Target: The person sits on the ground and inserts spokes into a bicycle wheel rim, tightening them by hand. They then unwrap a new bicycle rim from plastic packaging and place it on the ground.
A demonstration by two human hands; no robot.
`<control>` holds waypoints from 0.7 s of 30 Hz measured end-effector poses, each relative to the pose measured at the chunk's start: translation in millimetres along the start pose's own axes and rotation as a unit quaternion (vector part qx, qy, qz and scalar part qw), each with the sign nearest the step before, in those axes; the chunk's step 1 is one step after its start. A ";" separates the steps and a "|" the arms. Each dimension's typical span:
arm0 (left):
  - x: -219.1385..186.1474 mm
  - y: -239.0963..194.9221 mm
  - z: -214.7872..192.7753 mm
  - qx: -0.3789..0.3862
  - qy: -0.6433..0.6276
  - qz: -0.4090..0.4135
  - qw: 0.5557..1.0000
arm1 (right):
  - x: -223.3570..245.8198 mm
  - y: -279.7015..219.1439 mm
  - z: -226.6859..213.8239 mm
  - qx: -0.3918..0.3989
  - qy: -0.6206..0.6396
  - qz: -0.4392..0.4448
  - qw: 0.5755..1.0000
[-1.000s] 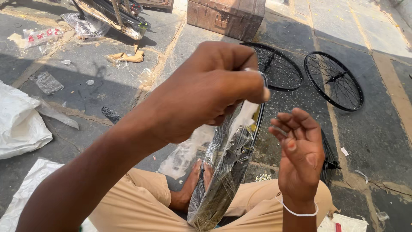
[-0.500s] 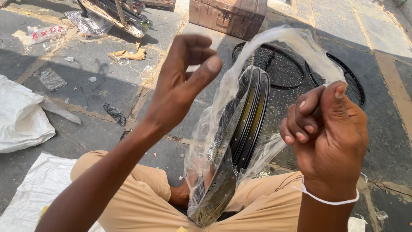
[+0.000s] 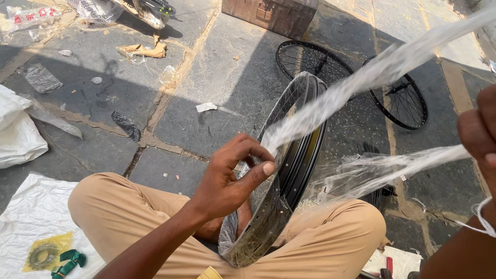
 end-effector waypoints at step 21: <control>-54.5 72.6 81.4 0.195 -0.006 -0.012 0.981 | -49.8 -158.3 20.3 -0.101 -0.446 -0.008 0.889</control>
Point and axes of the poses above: each hand's wrist, its own y-axis towards the middle knuckle, its own z-axis out of the palm, x = y × z, the point moved 6 cm from there along y, towards the middle knuckle, and after that the axes turned 4 degrees about -x, right-handed, at the moved point
